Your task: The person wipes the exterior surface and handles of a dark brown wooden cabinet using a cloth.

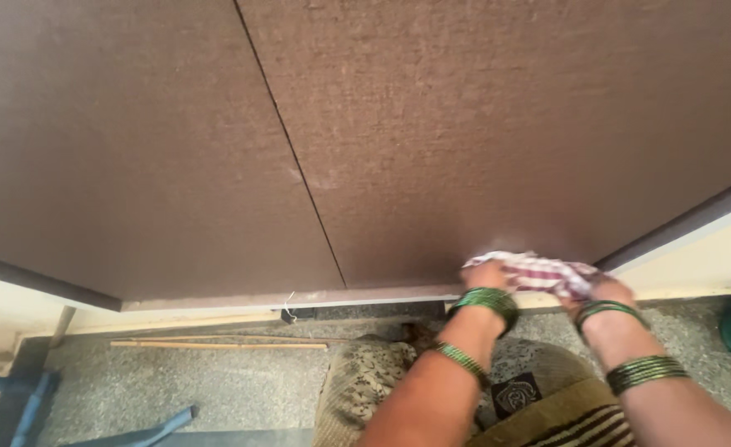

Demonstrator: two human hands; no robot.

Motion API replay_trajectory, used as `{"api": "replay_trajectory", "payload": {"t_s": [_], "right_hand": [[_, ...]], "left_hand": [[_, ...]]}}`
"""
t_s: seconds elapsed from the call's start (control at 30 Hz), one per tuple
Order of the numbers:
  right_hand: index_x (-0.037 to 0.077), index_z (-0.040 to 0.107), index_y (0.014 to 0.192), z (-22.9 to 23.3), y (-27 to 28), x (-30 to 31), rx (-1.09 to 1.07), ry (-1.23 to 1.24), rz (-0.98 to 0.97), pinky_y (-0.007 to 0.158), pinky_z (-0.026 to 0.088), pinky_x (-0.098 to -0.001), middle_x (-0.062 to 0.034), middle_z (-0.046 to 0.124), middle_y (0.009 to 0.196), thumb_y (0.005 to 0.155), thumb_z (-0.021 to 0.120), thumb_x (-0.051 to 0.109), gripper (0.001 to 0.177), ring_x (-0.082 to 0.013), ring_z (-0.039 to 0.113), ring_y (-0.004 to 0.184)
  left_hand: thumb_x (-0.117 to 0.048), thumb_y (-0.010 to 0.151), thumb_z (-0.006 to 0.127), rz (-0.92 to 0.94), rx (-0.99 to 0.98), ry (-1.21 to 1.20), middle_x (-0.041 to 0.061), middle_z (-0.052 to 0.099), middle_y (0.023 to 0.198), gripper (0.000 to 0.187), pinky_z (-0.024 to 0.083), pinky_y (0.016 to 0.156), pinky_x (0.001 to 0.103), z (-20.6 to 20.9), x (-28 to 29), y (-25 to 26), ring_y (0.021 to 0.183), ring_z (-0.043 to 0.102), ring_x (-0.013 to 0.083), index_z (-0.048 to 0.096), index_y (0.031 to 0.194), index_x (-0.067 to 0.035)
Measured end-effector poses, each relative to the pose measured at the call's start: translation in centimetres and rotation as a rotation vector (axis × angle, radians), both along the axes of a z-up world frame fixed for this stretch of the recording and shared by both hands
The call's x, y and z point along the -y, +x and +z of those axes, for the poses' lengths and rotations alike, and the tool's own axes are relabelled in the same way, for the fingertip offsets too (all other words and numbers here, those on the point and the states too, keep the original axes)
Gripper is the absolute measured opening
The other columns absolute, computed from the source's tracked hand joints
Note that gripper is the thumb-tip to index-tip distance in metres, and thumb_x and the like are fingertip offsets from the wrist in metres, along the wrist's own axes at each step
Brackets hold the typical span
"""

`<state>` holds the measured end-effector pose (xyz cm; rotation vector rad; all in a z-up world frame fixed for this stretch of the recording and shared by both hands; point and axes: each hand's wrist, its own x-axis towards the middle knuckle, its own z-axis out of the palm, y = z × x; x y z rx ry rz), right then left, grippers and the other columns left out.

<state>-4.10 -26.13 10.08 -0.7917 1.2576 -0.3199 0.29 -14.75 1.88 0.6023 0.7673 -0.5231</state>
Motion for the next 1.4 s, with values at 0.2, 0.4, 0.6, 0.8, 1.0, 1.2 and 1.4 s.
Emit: {"api": "replay_trajectory", "payload": {"t_s": [0.2, 0.4, 0.6, 0.8, 1.0, 1.2, 1.4], "right_hand": [[-0.003, 0.05, 0.133, -3.3, 0.1, 4.0, 0.238, -0.006, 0.033, 0.077, 0.063, -0.0385, -0.0146, 0.063, 0.119, 0.104, 0.036, 0.006, 0.033, -0.0226, 0.069, 0.101], [0.001, 0.044, 0.131, -1.9, 1.9, -7.0, -0.012, 0.032, 0.35, 0.103, 0.054, -0.0322, -0.0162, 0.055, 0.139, 0.095, 0.048, -0.007, 0.038, -0.0208, 0.066, 0.112], [-0.003, 0.049, 0.121, -4.1, 2.9, -17.8, 0.254, 0.134, 0.78, 0.099, 0.058, -0.0406, -0.0184, 0.061, 0.122, 0.081, 0.053, -0.019, 0.043, -0.0303, 0.067, 0.111], [-0.005, 0.064, 0.101, -7.0, 3.5, -18.0, 0.44, 0.11, 0.787, 0.083, 0.058, -0.0465, -0.0184, 0.07, 0.099, 0.074, 0.05, -0.021, 0.034, -0.0332, 0.07, 0.092], [-0.003, 0.055, 0.117, -12.5, 4.2, -8.4, 0.253, 0.152, 0.554, 0.089, 0.059, -0.0438, -0.0168, 0.067, 0.111, 0.084, 0.05, -0.019, 0.037, -0.0329, 0.069, 0.105], [0.001, 0.051, 0.128, -9.1, 2.4, 3.9, 0.108, 0.052, 0.161, 0.079, 0.061, -0.0291, -0.0154, 0.063, 0.122, 0.097, 0.05, -0.004, 0.032, -0.0236, 0.07, 0.103], [-0.004, 0.054, 0.13, -2.9, 1.8, 9.3, 0.377, -0.069, -0.055, 0.075, 0.056, -0.0272, -0.0147, 0.064, 0.116, 0.096, 0.055, -0.001, 0.034, -0.0231, 0.067, 0.099]], "left_hand": [[-0.013, 0.097, 0.04, 0.083, 0.0, -0.129, 0.02, 0.065, 0.125, 0.048, 0.054, 0.079, 0.042, 3.8, 1.0, -0.5, 0.098, 0.066, 0.03, 0.042, 0.145, -0.009], [-0.012, 0.095, 0.042, 0.329, 0.009, -0.001, 0.02, 0.062, 0.127, 0.049, 0.054, 0.084, 0.044, 4.1, -8.8, 1.7, 0.102, 0.065, 0.0313, 0.041, 0.144, -0.009], [-0.012, 0.093, 0.044, 0.561, 0.035, 0.225, 0.02, 0.06, 0.129, 0.051, 0.053, 0.089, 0.046, 2.0, -21.0, 4.5, 0.106, 0.064, 0.0325, 0.04, 0.144, -0.009], [-0.012, 0.092, 0.046, 0.672, -0.019, 0.442, 0.021, 0.057, 0.132, 0.053, 0.053, 0.094, 0.048, -5.3, -22.7, 5.5, 0.109, 0.063, 0.0338, 0.039, 0.144, -0.009], [-0.029, 0.096, 0.036, 0.558, -0.099, 0.094, 0.026, 0.055, 0.142, 0.058, 0.049, 0.1, 0.054, -6.9, -11.0, 2.6, 0.123, 0.06, 0.0386, 0.038, 0.149, -0.005], [-0.051, 0.102, 0.019, 0.194, -0.171, -0.515, 0.031, 0.053, 0.15, 0.073, 0.046, 0.101, 0.067, -1.4, 0.3, -0.2, 0.135, 0.056, 0.0453, 0.043, 0.151, -0.003], [-0.052, 0.098, 0.02, -0.063, 0.047, -0.32, 0.02, 0.05, 0.149, 0.067, 0.048, 0.098, 0.054, 7.6, 5.9, -1.6, 0.134, 0.056, 0.0323, 0.046, 0.141, -0.008]]}}
